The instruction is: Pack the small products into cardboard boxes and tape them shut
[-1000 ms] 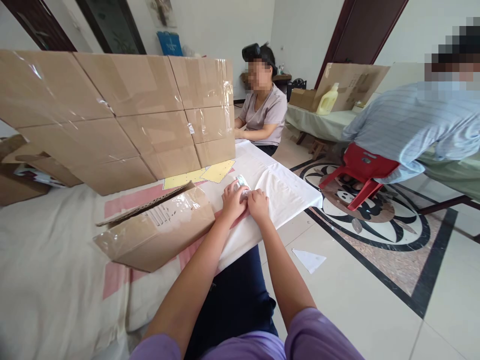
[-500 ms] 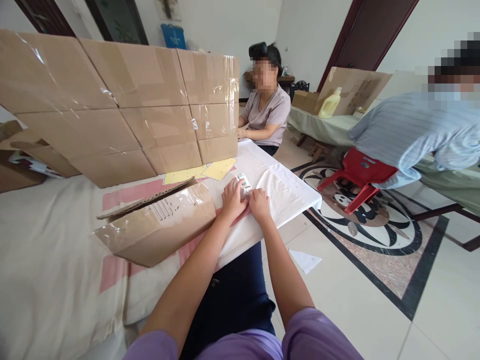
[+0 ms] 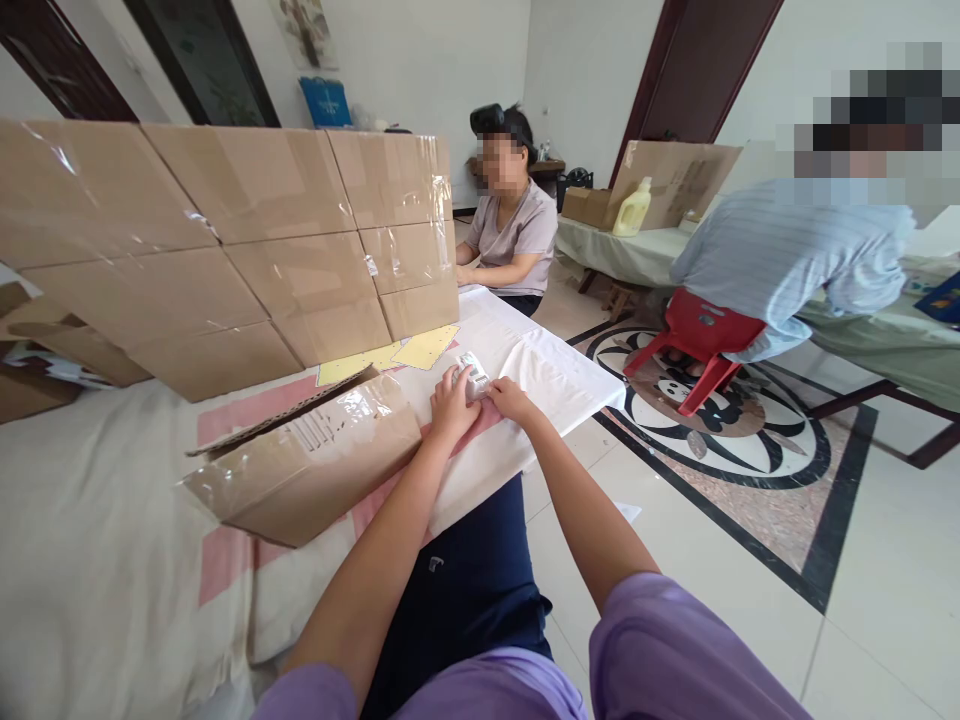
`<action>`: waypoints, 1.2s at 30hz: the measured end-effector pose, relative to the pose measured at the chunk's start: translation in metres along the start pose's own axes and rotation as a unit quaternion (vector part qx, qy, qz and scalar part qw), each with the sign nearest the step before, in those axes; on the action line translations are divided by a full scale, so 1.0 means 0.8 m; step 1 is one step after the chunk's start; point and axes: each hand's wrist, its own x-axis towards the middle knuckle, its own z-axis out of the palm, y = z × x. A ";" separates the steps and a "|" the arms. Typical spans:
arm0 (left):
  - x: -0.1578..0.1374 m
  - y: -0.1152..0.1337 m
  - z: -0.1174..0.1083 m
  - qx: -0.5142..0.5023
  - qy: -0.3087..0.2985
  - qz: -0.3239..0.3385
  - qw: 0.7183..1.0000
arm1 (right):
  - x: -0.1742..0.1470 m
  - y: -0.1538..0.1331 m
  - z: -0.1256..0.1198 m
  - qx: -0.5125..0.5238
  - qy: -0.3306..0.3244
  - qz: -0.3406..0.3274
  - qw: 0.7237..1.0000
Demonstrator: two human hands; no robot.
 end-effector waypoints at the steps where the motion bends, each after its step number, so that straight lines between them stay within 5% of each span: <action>1: 0.000 0.000 0.000 0.000 -0.001 -0.001 1.000 | 0.000 -0.001 0.000 -0.002 -0.015 0.003 1.000; 5: -0.003 0.000 -0.007 0.003 -0.004 -0.002 1.000 | -0.006 -0.012 -0.002 0.012 -0.060 0.019 0.998; 11: -0.018 0.004 -0.025 -0.072 0.035 -0.002 0.997 | -0.034 -0.029 -0.032 0.079 -0.037 0.009 0.996; 17: -0.046 0.029 -0.051 -0.204 0.035 0.020 0.978 | -0.088 -0.060 -0.036 0.164 0.027 -0.094 0.982; 23: -0.111 0.056 -0.120 -0.247 0.053 0.079 0.964 | -0.150 -0.108 -0.051 0.276 0.019 -0.237 0.931; 28: -0.173 0.059 -0.163 -0.244 0.066 0.087 0.963 | -0.201 -0.123 -0.061 0.329 -0.042 -0.249 0.910; 33: -0.197 0.038 -0.228 -0.197 0.219 0.096 0.951 | -0.197 -0.133 -0.070 0.302 -0.056 -0.157 0.939; 36: -0.201 0.020 -0.285 -0.166 0.266 0.083 0.946 | -0.173 -0.188 -0.087 0.302 -0.022 -0.238 0.923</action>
